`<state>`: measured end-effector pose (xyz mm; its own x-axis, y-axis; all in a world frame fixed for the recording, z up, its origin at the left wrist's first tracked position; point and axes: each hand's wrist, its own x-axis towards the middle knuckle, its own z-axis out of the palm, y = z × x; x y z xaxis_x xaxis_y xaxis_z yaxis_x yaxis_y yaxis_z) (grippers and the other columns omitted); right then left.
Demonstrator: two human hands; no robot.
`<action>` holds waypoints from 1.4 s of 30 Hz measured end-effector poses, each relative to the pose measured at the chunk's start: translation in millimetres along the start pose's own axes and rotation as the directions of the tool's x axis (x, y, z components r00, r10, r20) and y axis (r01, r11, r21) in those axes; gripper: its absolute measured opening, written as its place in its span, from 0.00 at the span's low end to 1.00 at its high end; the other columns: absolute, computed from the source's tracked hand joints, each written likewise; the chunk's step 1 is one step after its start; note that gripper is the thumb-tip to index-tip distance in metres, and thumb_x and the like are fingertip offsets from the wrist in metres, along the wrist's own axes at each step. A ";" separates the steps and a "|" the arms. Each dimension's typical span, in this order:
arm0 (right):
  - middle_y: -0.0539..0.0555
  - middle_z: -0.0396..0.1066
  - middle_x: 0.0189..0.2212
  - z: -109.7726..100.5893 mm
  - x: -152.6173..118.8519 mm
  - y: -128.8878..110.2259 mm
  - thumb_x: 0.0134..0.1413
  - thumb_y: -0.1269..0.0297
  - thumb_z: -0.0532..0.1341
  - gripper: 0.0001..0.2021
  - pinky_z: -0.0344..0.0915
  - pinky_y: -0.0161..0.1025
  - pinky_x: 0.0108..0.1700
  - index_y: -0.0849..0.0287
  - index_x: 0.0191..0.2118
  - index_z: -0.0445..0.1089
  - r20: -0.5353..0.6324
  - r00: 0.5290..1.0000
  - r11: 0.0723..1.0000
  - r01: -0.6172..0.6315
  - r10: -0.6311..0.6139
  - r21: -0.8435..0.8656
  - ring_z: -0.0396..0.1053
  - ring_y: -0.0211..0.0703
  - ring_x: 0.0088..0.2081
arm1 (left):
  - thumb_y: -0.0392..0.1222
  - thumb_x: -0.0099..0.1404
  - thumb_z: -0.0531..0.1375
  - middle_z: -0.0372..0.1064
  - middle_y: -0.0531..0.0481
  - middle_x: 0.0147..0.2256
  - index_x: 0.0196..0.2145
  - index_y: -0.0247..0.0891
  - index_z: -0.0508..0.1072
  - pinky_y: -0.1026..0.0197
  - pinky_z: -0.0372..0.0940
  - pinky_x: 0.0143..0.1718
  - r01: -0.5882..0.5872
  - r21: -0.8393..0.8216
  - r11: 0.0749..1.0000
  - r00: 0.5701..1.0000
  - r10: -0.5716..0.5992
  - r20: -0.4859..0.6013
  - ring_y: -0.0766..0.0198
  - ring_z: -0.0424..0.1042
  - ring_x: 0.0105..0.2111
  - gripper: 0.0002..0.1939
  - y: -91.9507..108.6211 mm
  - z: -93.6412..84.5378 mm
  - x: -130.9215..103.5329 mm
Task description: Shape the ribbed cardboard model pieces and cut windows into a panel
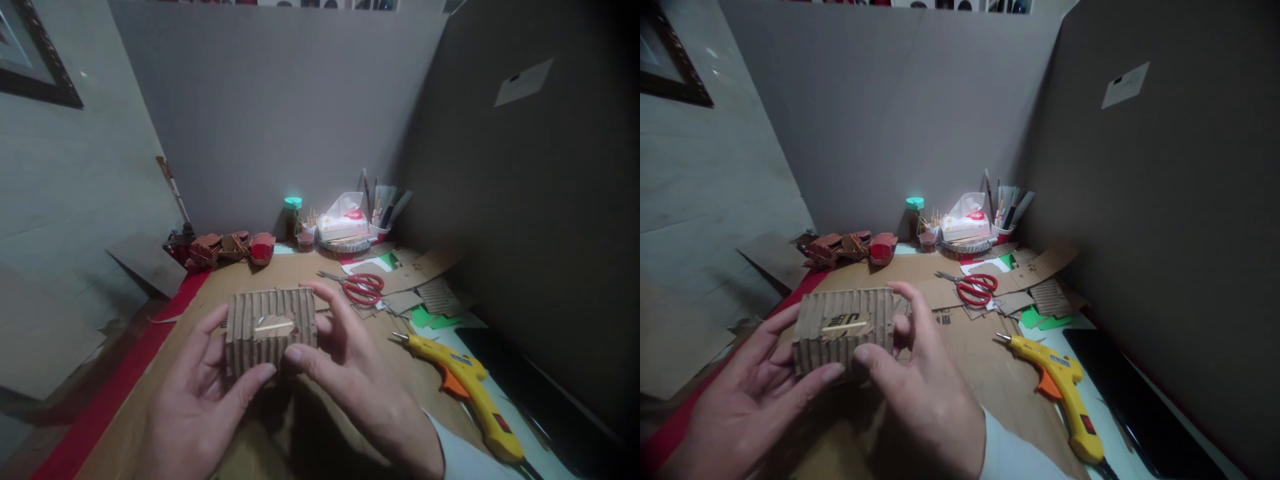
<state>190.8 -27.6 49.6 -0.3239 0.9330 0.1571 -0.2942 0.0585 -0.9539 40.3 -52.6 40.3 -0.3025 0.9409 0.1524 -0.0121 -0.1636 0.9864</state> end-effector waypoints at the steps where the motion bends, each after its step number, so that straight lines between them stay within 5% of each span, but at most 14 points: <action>1: 0.52 0.74 0.41 0.8 -0.3 -0.8 0.53 0.70 0.64 0.29 0.67 0.43 0.46 0.54 0.58 0.51 -0.008 1.000 0.999 -0.021 0.021 0.032 0.72 0.43 0.43 | 0.48 0.51 0.71 0.80 0.57 0.42 0.53 0.51 0.66 0.70 0.72 0.42 0.031 -0.024 0.999 0.999 -0.031 0.008 0.61 0.78 0.42 0.32 2.4 1.3 -0.8; 5: 0.53 0.75 0.40 0.9 -1.2 -0.8 0.50 0.72 0.65 0.27 0.69 0.39 0.42 0.56 0.54 0.54 -0.039 0.995 0.987 -0.090 0.096 0.131 0.74 0.42 0.39 | 0.49 0.47 0.73 0.80 0.57 0.38 0.58 0.56 0.62 0.65 0.74 0.40 0.101 -0.066 0.993 0.995 -0.099 0.025 0.57 0.79 0.38 0.42 7.8 4.6 -4.0; 12: 0.53 0.76 0.37 0.2 0.7 5.5 0.46 0.73 0.66 0.21 0.67 0.40 0.41 0.58 0.46 0.61 -0.010 0.991 0.942 -0.127 0.137 0.309 0.76 0.44 0.37 | 0.45 0.50 0.71 0.79 0.59 0.42 0.59 0.62 0.62 0.60 0.72 0.47 -0.026 -0.072 0.997 0.999 0.028 0.027 0.56 0.78 0.44 0.40 -0.3 6.0 -7.3; 16: 0.48 0.74 0.32 -2.7 1.4 5.6 0.48 0.71 0.68 0.22 0.67 0.42 0.43 0.56 0.48 0.59 0.000 0.991 0.956 -0.127 0.132 0.263 0.75 0.43 0.36 | 0.48 0.52 0.70 0.76 0.65 0.49 0.47 0.62 0.76 0.66 0.65 0.53 -0.027 0.089 0.996 0.999 0.029 -0.027 0.62 0.74 0.50 0.23 -2.8 -0.4 -3.1; 22: 0.45 0.72 0.29 -6.3 4.1 12.3 0.45 0.67 0.71 0.25 0.66 0.39 0.40 0.55 0.48 0.60 -0.063 0.990 0.975 -0.114 0.128 0.193 0.73 0.40 0.32 | 0.51 0.55 0.66 0.80 0.60 0.42 0.34 0.57 0.82 0.64 0.69 0.50 -0.078 0.214 0.974 0.997 0.073 0.032 0.59 0.76 0.45 0.07 -0.3 -8.5 1.2; 30: 0.41 0.69 0.25 -2.4 2.1 12.1 0.41 0.73 0.71 0.27 0.66 0.35 0.35 0.54 0.47 0.61 -0.150 0.985 0.983 -0.063 0.090 0.175 0.70 0.35 0.29 | 0.55 0.54 0.67 0.80 0.63 0.41 0.35 0.59 0.81 0.74 0.68 0.43 0.010 0.301 0.954 0.999 0.000 -0.034 0.64 0.77 0.45 0.10 0.0 -7.8 0.9; 34: 0.40 0.68 0.26 -1.6 -0.3 9.7 0.41 0.71 0.72 0.26 0.66 0.34 0.34 0.53 0.46 0.61 -0.160 0.983 0.984 -0.066 0.093 0.163 0.69 0.35 0.28 | 0.56 0.49 0.69 0.81 0.61 0.38 0.34 0.57 0.82 0.78 0.68 0.37 -0.038 0.321 0.946 0.999 0.033 0.021 0.64 0.79 0.40 0.12 -0.6 -10.7 4.5; 39: 0.42 0.67 0.30 -0.7 -2.3 10.4 0.49 0.71 0.67 0.23 0.67 0.37 0.35 0.50 0.47 0.59 -0.100 0.995 0.995 -0.005 0.015 0.098 0.68 0.37 0.31 | 0.56 0.51 0.67 0.80 0.62 0.41 0.35 0.57 0.81 0.73 0.68 0.44 -0.001 0.312 0.950 1.000 0.002 -0.003 0.62 0.77 0.45 0.12 3.7 -9.1 2.0; 42: 0.44 0.68 0.37 -1.0 -4.8 12.5 0.53 0.72 0.65 0.25 0.67 0.39 0.39 0.42 0.53 0.58 -0.056 0.993 0.992 0.094 -0.099 -0.083 0.69 0.39 0.38 | 0.56 0.52 0.67 0.80 0.62 0.42 0.36 0.57 0.81 0.72 0.68 0.46 0.003 0.292 0.956 1.000 -0.008 0.014 0.62 0.76 0.46 0.12 5.2 -8.8 1.6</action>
<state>189.6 -31.0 36.7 -0.2418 0.9411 0.2363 -0.2477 0.1756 -0.9528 31.4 -54.6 45.2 -0.2886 0.9463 0.1457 0.2657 -0.0671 0.9617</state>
